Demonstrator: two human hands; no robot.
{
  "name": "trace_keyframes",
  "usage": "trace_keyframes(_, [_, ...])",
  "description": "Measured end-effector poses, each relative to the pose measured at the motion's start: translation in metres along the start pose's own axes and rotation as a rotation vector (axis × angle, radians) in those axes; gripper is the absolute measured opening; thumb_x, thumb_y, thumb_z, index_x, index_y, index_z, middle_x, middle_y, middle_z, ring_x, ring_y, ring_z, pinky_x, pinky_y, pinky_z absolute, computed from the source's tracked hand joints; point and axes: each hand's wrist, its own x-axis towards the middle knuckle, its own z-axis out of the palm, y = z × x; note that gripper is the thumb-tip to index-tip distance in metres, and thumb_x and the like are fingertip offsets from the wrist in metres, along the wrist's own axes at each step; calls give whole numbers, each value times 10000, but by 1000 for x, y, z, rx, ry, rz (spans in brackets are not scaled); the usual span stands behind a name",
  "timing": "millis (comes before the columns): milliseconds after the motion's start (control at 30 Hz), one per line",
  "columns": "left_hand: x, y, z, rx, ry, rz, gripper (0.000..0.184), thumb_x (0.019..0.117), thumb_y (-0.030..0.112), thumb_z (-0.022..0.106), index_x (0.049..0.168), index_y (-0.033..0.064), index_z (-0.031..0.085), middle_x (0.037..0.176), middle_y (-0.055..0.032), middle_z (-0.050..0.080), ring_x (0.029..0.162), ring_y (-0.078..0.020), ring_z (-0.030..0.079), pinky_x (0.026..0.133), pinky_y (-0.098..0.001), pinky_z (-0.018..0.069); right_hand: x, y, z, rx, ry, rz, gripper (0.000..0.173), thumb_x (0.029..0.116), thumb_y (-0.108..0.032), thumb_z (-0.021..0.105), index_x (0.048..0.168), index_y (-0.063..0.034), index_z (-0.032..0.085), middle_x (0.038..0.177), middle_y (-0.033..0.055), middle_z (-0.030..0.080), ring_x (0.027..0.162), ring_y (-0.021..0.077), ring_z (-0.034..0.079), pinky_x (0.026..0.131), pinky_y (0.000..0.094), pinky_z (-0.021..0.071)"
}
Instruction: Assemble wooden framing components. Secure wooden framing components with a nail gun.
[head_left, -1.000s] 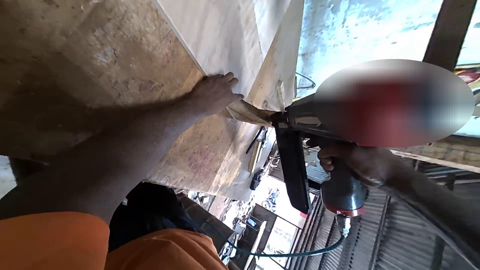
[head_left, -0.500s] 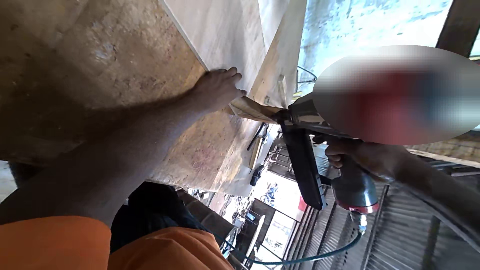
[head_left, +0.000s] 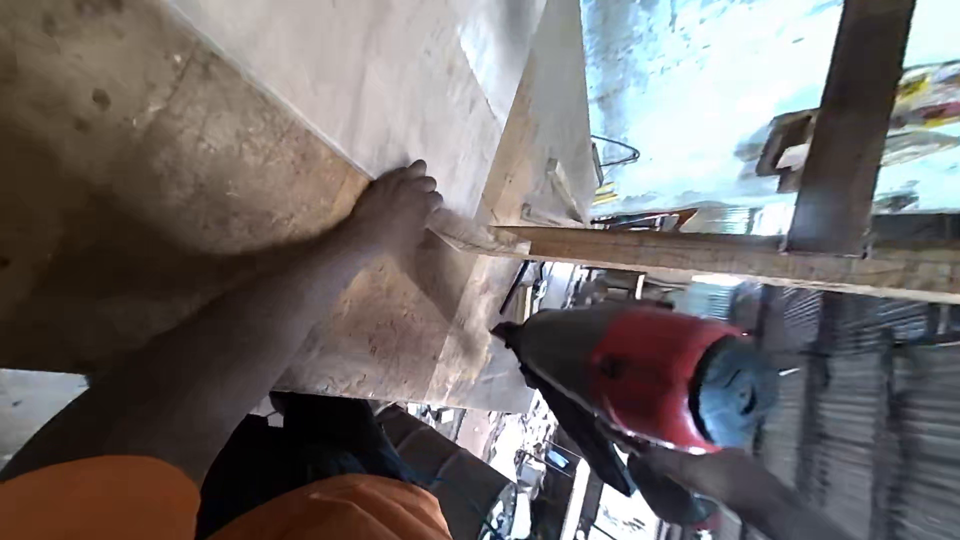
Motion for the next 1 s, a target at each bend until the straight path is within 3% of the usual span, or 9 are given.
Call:
trace_keyframes(67, [0, 2, -4, -5, 6, -21, 187, 964, 166, 676, 1119, 90, 745, 1072, -114, 693, 1134, -340, 619, 970, -480, 524, -7, 6, 23, 2, -55, 66, 449, 889, -371, 724, 1187, -35, 707, 1127, 137, 722, 1083, 181, 664, 1022, 363, 468])
trace_keyframes(200, [7, 10, -13, 36, -68, -115, 241, 907, 205, 761, 1143, 154, 758, 1110, -85, 708, 1163, -326, 620, 953, -498, 535, -11, 63, 87, 148, -107, 49, 572, 859, -472, 733, 1248, -56, 683, 1214, 113, 705, 1167, 173, 639, 1066, 380, 452])
trace_keyframes(267, [12, 14, -18, 79, -117, -157, 252, 896, 228, 771, 1140, 166, 753, 1126, -86, 703, 1173, -326, 615, 940, -514, 537, -18, 75, 108, 260, -43, -48, 506, 876, -408, 732, 1197, -17, 702, 1175, 148, 719, 1148, 207, 661, 1057, 386, 473])
trace_keyframes(367, [16, 22, -23, 112, -153, -195, 277, 891, 255, 788, 1137, 136, 743, 1161, -129, 675, 1192, -353, 607, 976, -533, 529, -31, 70, 107, 340, -181, -9, 556, 951, -311, 667, 1324, 96, 601, 1361, 292, 602, 1337, 365, 543, 1174, 476, 362])
trace_keyframes(500, [21, 36, -30, 134, -156, -250, 315, 860, 273, 824, 1122, 116, 744, 1165, -137, 681, 1183, -343, 620, 988, -530, 527, -40, 80, 145, 605, 15, -130, 498, 915, -296, 709, 1227, 89, 658, 1225, 264, 679, 1196, 345, 637, 1086, 480, 455])
trace_keyframes(567, [26, 42, -30, 160, -185, -306, 351, 858, 294, 830, 1154, 126, 740, 1196, -139, 673, 1195, -339, 617, 995, -544, 524, -34, 80, 165, 733, 63, -142, 553, 898, -428, 711, 1200, 34, 674, 1175, 189, 706, 1144, 265, 660, 1044, 455, 495])
trace_keyframes(767, [54, 56, -44, 259, -485, -337, 400, 872, 311, 818, 1204, 116, 708, 1290, -134, 647, 1230, -317, 608, 1030, -539, 510, -4, 19, 169, 694, -134, -84, 526, 884, -439, 708, 1272, -86, 676, 1176, 189, 705, 1135, 363, 660, 963, 570, 496])
trace_keyframes(867, [84, 54, -52, 152, -700, -172, 587, 871, 325, 827, 1373, 96, 627, 1323, -172, 623, 1220, -330, 603, 1043, -529, 500, 1, -25, 169, 742, -75, -85, 563, 853, -445, 725, 1314, -129, 655, 1120, 188, 713, 1065, 400, 682, 866, 609, 528])
trace_keyframes(1000, [139, 54, -37, -31, -788, 172, 1074, 755, 405, 894, 1607, 107, 312, 1519, -177, 477, 1352, -338, 505, 1067, -511, 482, 11, -105, 163, 817, -35, -7, 480, 826, -468, 726, 1211, -189, 658, 925, 105, 711, 897, 341, 709, 721, 562, 552])
